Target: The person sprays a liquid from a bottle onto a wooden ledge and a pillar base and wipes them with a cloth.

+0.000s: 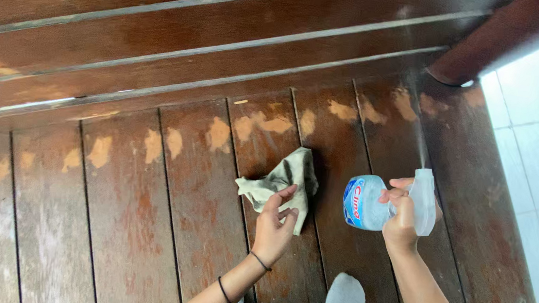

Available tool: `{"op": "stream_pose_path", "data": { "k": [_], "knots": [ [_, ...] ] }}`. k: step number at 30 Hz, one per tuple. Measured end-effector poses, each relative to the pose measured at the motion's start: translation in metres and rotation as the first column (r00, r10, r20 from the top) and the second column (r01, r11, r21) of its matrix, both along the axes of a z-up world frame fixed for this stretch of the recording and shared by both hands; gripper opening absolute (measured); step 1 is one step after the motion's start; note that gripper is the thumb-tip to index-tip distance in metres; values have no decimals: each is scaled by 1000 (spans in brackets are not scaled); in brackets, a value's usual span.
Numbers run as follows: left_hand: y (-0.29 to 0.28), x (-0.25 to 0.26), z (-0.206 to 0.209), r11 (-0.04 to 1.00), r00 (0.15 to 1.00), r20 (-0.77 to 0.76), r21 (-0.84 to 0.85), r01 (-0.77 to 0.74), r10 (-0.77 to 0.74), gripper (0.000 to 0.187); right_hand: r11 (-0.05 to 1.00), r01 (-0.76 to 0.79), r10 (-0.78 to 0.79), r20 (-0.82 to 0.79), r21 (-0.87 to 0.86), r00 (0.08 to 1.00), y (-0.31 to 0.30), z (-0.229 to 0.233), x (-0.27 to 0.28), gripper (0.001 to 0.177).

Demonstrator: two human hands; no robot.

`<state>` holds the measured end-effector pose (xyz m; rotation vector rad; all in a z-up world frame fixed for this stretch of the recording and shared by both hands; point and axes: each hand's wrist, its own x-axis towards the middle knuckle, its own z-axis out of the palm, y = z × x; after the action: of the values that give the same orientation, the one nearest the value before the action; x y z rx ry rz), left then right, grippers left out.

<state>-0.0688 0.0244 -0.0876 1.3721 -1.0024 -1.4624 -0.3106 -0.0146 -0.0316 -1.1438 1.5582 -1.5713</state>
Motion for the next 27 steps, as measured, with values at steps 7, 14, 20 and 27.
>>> {"op": "stream_pose_path", "data": {
  "k": [7,14,20,27],
  "knots": [
    [3,-1,-1,1000,1000,3,25,3,-3,39,994,110,-106,111,-25,988,1,-4,-14,23],
    [6,2,-6,998,999,7,29,-51,50,40,998,37,-39,44,42,998,2,-15,-3,15],
    [8,5,-8,996,997,21,44,-72,71,40,984,-70,75,-23,166,997,13,-24,27,13],
    [17,7,-11,994,997,13,72,-78,77,40,941,-325,334,-114,93,936,17,-12,58,11]
  ]
}}
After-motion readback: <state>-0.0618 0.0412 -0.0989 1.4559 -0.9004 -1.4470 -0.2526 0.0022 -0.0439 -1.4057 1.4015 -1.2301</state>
